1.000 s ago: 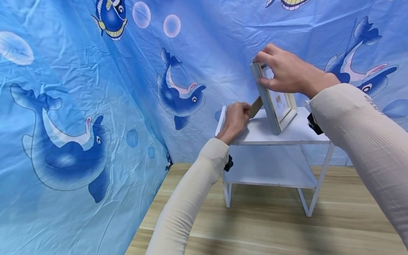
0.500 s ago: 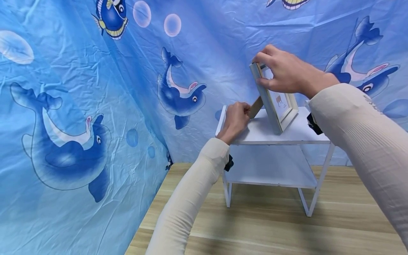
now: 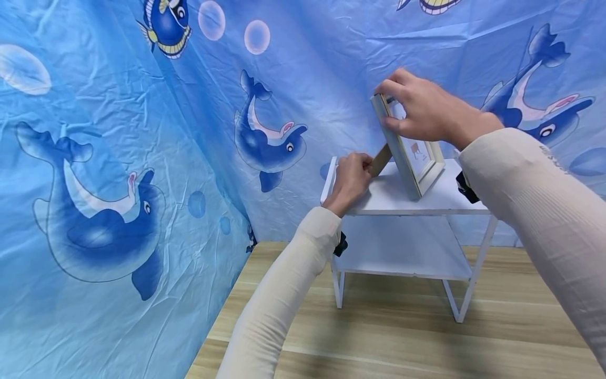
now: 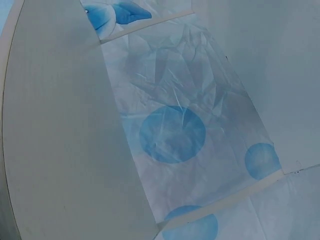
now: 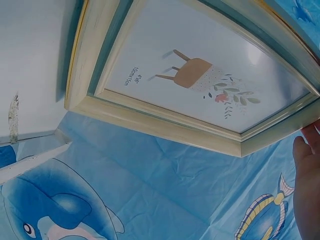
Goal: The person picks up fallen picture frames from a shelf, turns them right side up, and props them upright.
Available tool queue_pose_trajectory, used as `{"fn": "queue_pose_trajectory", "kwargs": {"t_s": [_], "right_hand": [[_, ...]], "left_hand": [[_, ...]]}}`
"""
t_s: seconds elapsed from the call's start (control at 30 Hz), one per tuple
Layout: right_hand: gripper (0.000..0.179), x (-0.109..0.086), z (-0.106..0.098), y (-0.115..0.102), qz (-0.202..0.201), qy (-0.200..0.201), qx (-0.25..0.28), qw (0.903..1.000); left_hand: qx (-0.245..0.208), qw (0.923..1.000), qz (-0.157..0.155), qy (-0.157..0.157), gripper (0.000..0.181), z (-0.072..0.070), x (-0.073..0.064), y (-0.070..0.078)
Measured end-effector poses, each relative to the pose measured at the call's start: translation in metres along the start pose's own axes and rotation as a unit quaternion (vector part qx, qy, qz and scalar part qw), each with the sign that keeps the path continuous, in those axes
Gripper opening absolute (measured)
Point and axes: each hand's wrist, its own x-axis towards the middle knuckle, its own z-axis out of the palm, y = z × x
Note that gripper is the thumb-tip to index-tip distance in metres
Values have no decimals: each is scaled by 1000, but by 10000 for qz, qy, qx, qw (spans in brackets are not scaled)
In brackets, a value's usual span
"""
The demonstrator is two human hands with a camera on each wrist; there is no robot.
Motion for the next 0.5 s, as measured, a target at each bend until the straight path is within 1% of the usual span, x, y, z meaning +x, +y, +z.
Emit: {"fn": "queue_pose_trajectory", "kwargs": {"t_s": [0.17,0.3,0.43,0.5], "right_hand": [[51,-1,2,0,71,20,38,10000],[51,-2,2,0,66,74,78,9999],[50,-2,3,0,38,140,118,9998],[51,-2,3,0,16,141,124,9998]], "left_hand": [[11,10000,-72,27,21,2,-1,1],[-33,9998,-187,-27,22,1,-1,2],[-73,9993,-329,-140,24,-3,1,6],[-44,9993,-368,-80,27,-7,3,9]]}}
